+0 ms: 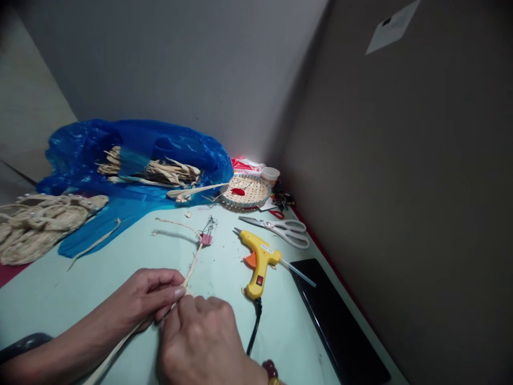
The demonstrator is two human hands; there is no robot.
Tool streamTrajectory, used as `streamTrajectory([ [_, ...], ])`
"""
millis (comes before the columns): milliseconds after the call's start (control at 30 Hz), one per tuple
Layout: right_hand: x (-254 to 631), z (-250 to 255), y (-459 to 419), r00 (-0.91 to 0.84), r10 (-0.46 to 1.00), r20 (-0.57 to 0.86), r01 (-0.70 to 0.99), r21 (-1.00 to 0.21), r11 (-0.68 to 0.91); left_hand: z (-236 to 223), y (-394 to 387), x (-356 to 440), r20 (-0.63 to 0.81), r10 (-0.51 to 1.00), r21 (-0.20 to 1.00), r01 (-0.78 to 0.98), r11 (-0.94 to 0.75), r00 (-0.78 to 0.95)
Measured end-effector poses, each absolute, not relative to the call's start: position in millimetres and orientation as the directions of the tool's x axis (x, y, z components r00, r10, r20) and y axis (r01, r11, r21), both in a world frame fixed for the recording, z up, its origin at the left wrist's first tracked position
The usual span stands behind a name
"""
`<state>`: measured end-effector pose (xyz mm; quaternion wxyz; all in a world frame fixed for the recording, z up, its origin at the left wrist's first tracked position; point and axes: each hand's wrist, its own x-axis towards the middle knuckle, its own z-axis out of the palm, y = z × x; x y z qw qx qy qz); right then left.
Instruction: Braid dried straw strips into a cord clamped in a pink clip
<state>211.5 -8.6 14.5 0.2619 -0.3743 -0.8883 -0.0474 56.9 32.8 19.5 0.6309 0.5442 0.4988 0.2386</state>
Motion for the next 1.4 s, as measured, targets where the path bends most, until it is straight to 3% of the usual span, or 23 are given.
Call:
streamTrajectory([
  [100,221.5,34.7,-2.2,-0.394,0.865,0.309,0.707,-0.499,0.501,20.0,32.5,55.1,-0.367,0.846,0.925,0.245,0.289,0.386],
  [200,231.6,41.5,10.1,-0.278,0.956,0.099,0.625,-0.736,0.258,19.0,32.4,52.7,-0.365,0.842,0.929,0.217,0.3,0.397],
  [300,234.8,31.4,20.5,-0.406,0.907,-0.109,0.393,-0.917,0.065,16.7,33.0,52.0,-0.373,0.837,0.927,0.202,0.317,0.4],
  [367,233.9,23.4,23.4,-0.509,0.843,-0.173,0.201,-0.976,-0.079,15.6,33.6,52.3,-0.385,0.828,0.922,0.209,0.326,0.407],
  [467,232.1,19.9,22.2,-0.574,0.793,-0.202,0.077,-0.978,-0.194,16.0,34.2,52.9,-0.391,0.824,0.92,0.205,0.335,0.41],
  [567,232.6,25.4,18.6,-0.483,0.849,-0.216,0.269,-0.959,-0.091,17.6,34.6,53.2,-0.393,0.83,0.919,0.208,0.336,0.395],
  [633,234.2,30.1,16.8,-0.371,0.922,-0.112,0.45,-0.89,0.073,18.4,35.1,53.0,-0.41,0.827,0.911,0.217,0.351,0.384],
  [700,236.3,33.1,16.2,-0.294,0.952,0.089,0.546,-0.801,0.244,18.5,35.9,52.5,-0.433,0.821,0.899,0.238,0.367,0.372],
  [767,238.2,33.8,17.0,-0.298,0.919,0.259,0.542,-0.746,0.386,18.0,36.9,51.5,-0.451,0.812,0.89,0.255,0.377,0.371],
  [833,239.0,32.0,18.6,-0.367,0.871,0.326,0.481,-0.735,0.477,17.1,37.8,50.4,-0.457,0.803,0.888,0.254,0.385,0.382],
  [967,237.3,25.0,20.8,-0.441,0.842,0.311,0.449,-0.736,0.507,15.3,38.6,49.4,-0.468,0.793,0.881,0.273,0.386,0.389],
  [1400,237.2,31.0,16.4,-0.566,0.744,0.355,0.581,-0.468,0.666,15.6,39.0,49.8,-0.483,0.786,0.873,0.282,0.398,0.385],
])
